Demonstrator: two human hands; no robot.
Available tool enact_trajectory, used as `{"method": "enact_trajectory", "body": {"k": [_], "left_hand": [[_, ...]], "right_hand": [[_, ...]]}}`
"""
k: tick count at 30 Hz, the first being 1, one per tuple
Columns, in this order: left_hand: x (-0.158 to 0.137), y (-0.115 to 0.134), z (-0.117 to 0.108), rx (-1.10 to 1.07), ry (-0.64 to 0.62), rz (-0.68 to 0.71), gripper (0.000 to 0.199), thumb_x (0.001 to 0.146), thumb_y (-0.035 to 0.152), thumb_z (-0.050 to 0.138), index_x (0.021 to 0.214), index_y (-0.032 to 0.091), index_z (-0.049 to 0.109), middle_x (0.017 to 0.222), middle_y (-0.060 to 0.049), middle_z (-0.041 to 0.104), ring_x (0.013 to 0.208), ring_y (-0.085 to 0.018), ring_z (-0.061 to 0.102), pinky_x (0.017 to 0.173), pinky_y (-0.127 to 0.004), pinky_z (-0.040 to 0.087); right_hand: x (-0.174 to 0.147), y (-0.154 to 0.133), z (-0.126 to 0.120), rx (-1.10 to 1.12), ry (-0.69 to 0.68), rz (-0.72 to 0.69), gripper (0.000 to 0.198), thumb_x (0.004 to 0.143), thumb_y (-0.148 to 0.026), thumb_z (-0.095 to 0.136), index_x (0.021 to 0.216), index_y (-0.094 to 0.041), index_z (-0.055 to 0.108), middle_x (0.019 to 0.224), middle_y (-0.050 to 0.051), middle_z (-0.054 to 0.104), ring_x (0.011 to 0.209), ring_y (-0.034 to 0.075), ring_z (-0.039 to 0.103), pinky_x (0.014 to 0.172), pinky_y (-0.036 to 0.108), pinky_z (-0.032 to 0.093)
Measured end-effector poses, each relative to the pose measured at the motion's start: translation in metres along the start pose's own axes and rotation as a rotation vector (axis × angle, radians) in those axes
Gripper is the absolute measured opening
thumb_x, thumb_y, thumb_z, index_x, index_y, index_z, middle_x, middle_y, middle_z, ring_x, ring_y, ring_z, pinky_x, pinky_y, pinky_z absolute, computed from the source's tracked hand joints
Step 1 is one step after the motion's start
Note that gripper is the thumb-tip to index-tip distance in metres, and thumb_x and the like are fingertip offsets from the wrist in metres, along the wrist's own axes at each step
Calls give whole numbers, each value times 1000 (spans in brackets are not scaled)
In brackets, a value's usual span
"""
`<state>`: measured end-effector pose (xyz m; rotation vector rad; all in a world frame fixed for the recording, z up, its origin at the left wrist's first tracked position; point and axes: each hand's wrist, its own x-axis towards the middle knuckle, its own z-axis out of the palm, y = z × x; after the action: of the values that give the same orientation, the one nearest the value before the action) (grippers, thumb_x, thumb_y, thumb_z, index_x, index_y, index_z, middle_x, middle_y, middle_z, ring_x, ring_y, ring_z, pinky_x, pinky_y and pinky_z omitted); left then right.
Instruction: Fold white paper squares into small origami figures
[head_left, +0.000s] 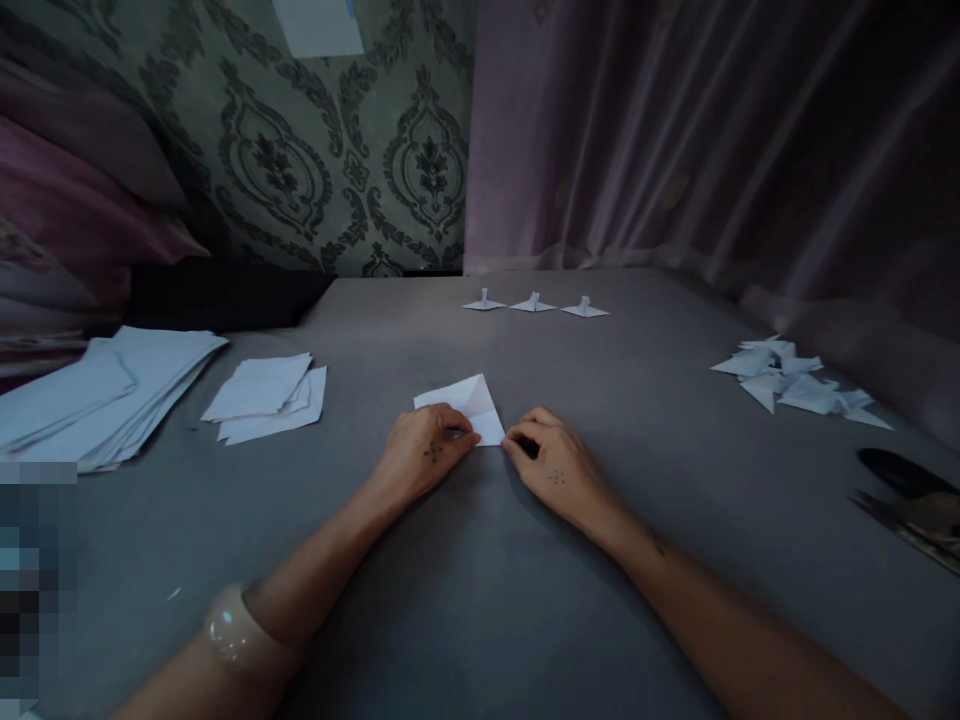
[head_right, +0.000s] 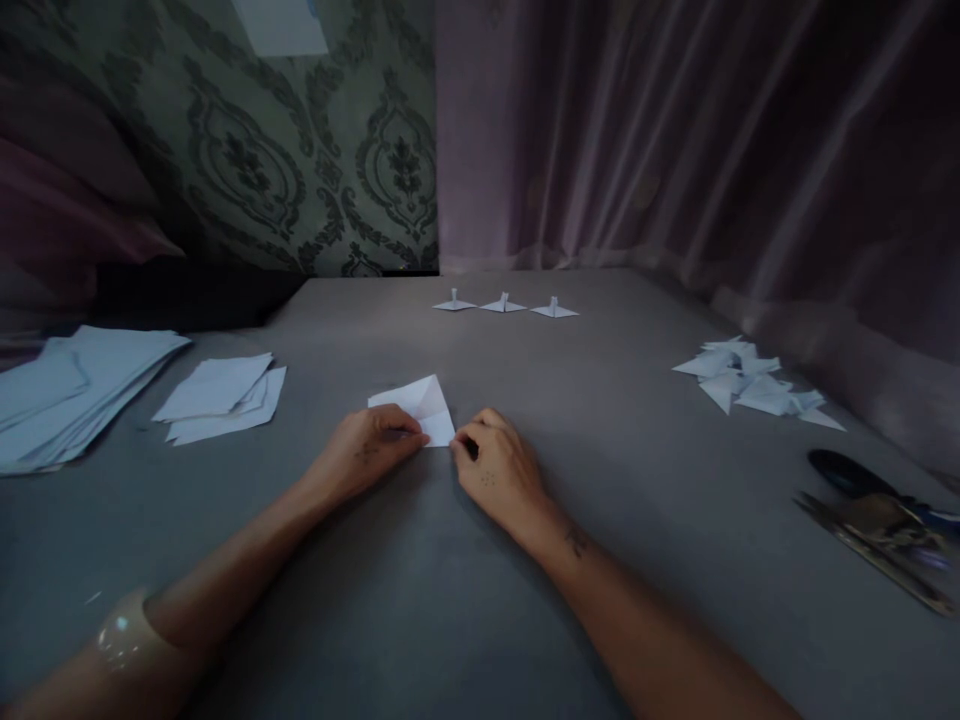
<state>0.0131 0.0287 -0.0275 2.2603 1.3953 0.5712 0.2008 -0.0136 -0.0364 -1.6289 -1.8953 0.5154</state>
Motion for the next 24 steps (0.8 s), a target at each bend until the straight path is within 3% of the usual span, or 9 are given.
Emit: {"method": "enact_trajectory", "body": {"k": [24], "left_hand": [[-2,4,-1,57,-11,26,16,82,30,57,82,21,70,86,-3,69,81,-19,62,69,-28,42]], "right_hand": [[13,0,5,18,-28,161,9,72,-20,62,64,-18,64,88,3,55,67,11,52,62,25,41]]}}
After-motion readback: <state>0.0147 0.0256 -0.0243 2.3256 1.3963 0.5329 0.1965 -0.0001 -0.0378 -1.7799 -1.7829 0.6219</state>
